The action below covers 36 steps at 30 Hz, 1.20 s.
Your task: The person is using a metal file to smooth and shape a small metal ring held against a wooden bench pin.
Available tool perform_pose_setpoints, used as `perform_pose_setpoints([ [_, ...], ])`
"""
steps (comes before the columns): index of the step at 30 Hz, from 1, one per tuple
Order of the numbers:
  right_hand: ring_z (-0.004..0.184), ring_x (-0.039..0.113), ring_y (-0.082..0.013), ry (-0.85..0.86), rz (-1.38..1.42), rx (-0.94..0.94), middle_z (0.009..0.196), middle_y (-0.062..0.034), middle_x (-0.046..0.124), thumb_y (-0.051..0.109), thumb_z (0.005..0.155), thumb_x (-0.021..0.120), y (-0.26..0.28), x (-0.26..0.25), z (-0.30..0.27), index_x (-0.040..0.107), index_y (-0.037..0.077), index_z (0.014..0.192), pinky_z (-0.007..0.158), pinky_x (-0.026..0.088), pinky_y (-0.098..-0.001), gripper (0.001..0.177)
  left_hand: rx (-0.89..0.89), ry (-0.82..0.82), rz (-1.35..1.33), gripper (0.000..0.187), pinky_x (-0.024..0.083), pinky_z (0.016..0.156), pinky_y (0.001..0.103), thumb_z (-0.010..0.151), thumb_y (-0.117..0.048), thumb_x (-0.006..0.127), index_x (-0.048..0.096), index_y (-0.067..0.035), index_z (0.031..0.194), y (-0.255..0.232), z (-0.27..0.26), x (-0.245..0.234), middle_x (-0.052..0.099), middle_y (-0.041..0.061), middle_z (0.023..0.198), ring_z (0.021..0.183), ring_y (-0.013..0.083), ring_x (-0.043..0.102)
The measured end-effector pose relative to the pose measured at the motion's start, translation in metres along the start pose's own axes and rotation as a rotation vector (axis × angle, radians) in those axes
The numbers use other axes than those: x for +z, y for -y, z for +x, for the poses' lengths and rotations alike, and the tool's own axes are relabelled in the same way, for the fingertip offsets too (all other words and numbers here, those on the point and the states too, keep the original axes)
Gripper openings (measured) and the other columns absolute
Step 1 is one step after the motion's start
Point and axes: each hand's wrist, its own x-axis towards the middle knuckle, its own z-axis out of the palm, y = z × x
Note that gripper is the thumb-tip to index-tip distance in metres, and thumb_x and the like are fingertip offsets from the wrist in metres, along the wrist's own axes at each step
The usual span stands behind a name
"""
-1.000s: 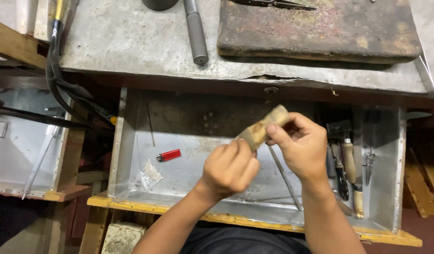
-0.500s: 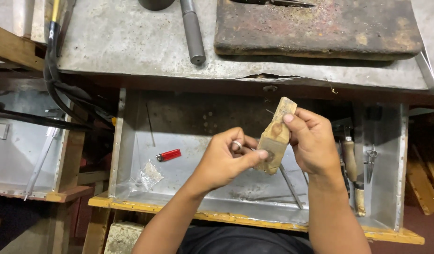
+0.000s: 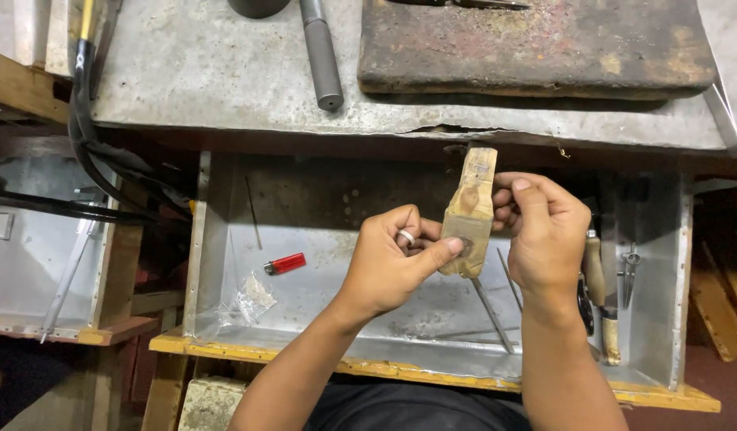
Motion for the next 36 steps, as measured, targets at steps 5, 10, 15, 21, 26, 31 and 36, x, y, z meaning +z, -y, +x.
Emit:
perform_pose_setpoints([
  [5, 0.060, 0.062, -0.0131, -0.005, -0.008, 0.007, 0.072, -0.0137, 0.063, 0.005, 0.101, 0.058, 0.004, 0.002, -0.001, 0.073, -0.006, 0.104, 0.051, 0.061, -0.0254, 0.019, -0.016, -0.016, 0.045, 0.053, 0.051, 0.050, 0.017, 0.085, -0.006, 0.085, 0.034, -0.016, 0.069, 0.006, -0.001, -0.005, 0.075, 0.018, 0.083, 0.065, 0.0050, 0.062],
  [10, 0.060, 0.061, -0.0126, 0.004, -0.004, 0.007, 0.072, -0.0147, 0.063, 0.004, 0.101, 0.057, 0.003, 0.002, 0.000, 0.073, -0.007, 0.105, 0.051, 0.061, -0.0252, 0.020, 0.005, -0.064, 0.031, 0.053, 0.052, 0.053, 0.015, 0.084, -0.008, 0.085, 0.035, -0.015, 0.068, 0.004, 0.004, -0.001, 0.076, 0.019, 0.088, 0.068, 0.0046, 0.065],
  [15, 0.061, 0.061, -0.0135, 0.014, -0.007, -0.006, 0.073, -0.0158, 0.064, 0.000, 0.099, 0.057, 0.003, 0.001, 0.000, 0.073, -0.008, 0.105, 0.053, 0.061, -0.0274, 0.019, 0.096, -0.107, 0.048, 0.054, 0.051, 0.052, 0.014, 0.085, -0.011, 0.085, 0.034, -0.017, 0.069, -0.003, 0.021, 0.002, 0.077, 0.017, 0.089, 0.067, 0.0034, 0.064],
  [21, 0.062, 0.061, -0.0134, 0.044, 0.008, -0.043, 0.075, -0.0177, 0.064, -0.005, 0.099, 0.056, -0.005, -0.005, 0.004, 0.071, -0.008, 0.108, 0.053, 0.061, -0.0283, 0.017, 0.155, -0.165, 0.045, 0.053, 0.050, 0.051, 0.016, 0.088, -0.010, 0.083, 0.034, -0.017, 0.069, 0.000, 0.039, 0.003, 0.077, 0.016, 0.088, 0.065, 0.0036, 0.064],
  [26, 0.067, 0.064, -0.0129, 0.083, 0.056, -0.064, 0.086, -0.0187, 0.066, -0.001, 0.103, 0.059, -0.006, -0.004, 0.003, 0.054, -0.006, 0.123, 0.059, 0.063, -0.0261, 0.021, 0.191, -0.223, 0.037, 0.054, 0.047, 0.048, 0.015, 0.089, -0.012, 0.083, 0.032, -0.018, 0.069, 0.008, 0.057, 0.008, 0.076, 0.014, 0.084, 0.063, 0.0023, 0.062],
  [31, 0.071, 0.067, -0.0107, 0.059, 0.080, -0.015, 0.092, -0.0179, 0.071, 0.005, 0.105, 0.062, -0.021, -0.008, 0.013, 0.061, -0.009, 0.120, 0.062, 0.066, -0.0255, 0.021, 0.214, -0.263, 0.046, 0.055, 0.044, 0.046, 0.014, 0.089, -0.013, 0.083, 0.032, -0.019, 0.069, 0.012, 0.062, 0.013, 0.075, 0.012, 0.081, 0.062, 0.0003, 0.060],
  [36, 0.062, 0.066, -0.0115, -0.041, 0.126, 0.123, 0.080, -0.0150, 0.070, 0.005, 0.099, 0.070, -0.024, -0.001, 0.025, 0.068, -0.005, 0.101, 0.054, 0.063, -0.0220, 0.010, 0.204, -0.280, 0.063, 0.055, 0.038, 0.045, 0.013, 0.089, -0.012, 0.083, 0.032, -0.020, 0.069, 0.012, 0.062, 0.014, 0.074, 0.010, 0.078, 0.061, -0.0012, 0.055],
])
